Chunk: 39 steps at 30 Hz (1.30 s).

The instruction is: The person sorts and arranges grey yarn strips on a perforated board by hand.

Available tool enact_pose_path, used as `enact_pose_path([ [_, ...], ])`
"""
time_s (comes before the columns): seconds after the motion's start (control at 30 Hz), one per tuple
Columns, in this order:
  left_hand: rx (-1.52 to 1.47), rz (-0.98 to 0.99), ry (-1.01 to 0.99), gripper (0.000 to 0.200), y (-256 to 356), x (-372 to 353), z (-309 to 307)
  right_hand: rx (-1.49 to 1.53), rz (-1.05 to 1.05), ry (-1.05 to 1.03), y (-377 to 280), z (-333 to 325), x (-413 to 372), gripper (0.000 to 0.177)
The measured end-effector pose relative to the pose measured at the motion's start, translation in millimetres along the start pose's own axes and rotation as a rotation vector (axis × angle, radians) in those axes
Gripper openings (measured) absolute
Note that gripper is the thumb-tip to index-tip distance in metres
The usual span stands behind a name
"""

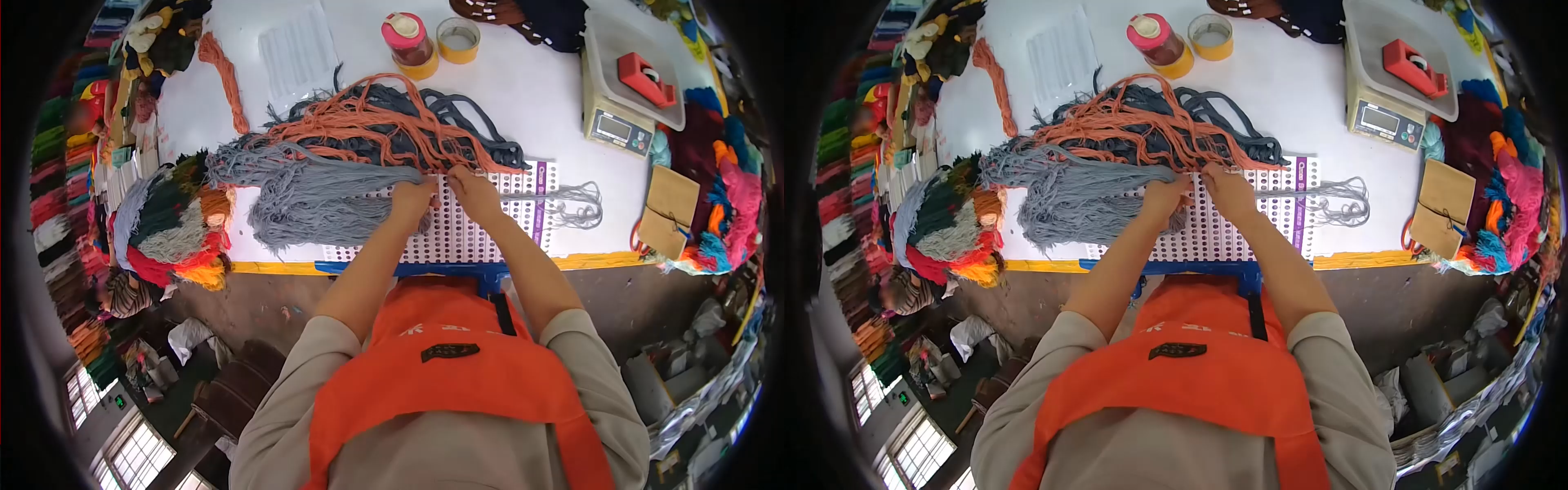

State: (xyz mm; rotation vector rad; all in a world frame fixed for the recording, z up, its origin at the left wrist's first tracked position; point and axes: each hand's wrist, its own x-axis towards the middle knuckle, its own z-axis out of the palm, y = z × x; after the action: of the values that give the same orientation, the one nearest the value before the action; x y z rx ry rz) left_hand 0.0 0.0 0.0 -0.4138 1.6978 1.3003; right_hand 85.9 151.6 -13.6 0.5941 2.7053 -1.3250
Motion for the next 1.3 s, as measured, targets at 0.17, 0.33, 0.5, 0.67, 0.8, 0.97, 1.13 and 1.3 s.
enact_pose_path([
  [0.17, 0.571, 0.539, 0.22, 0.04, -9.1, 15.3, 19.5, -0.05, -0.008, -0.084, 7.7, -9.8, 12.3, 0.015],
  [0.33, 0.24, 0.267, 0.074, 0.035, -21.4, 26.9, 10.5, 0.002, -0.046, -0.038, 11.2, -2.0, 6.5, 0.017],
  [0.5, 0.119, 0.277, -0.071, 0.021, -4.1, 28.6, 10.2, 0.068, -0.001, -0.055, 12.6, -3.5, 11.2, 0.015],
  [0.67, 0.303, 0.422, -0.03, 0.015, 16.8, 17.8, -17.5, 0.285, 0.062, -0.139, 17.2, -14.3, 16.1, 0.018],
  [0.8, -0.234, 0.116, -0.105, 0.012, 26.0, -6.7, -15.9, 0.398, 0.153, -0.187, 21.8, -15.1, 19.6, 0.02],
  [0.97, -0.467, -0.053, -0.419, 0.012, 40.3, -24.1, 2.5, 0.527, 0.232, -0.254, 17.7, -24.0, 20.7, 0.02],
  [1.13, 0.577, 0.212, -0.227, 0.022, 31.7, -17.1, 27.1, 0.787, 0.225, -0.355, 22.8, -28.0, 24.5, 0.03],
  [1.3, 0.575, 0.234, 0.128, 0.025, 30.4, -20.0, -18.9, 0.243, 0.118, -0.268, 11.3, -25.9, 23.6, 0.031],
])
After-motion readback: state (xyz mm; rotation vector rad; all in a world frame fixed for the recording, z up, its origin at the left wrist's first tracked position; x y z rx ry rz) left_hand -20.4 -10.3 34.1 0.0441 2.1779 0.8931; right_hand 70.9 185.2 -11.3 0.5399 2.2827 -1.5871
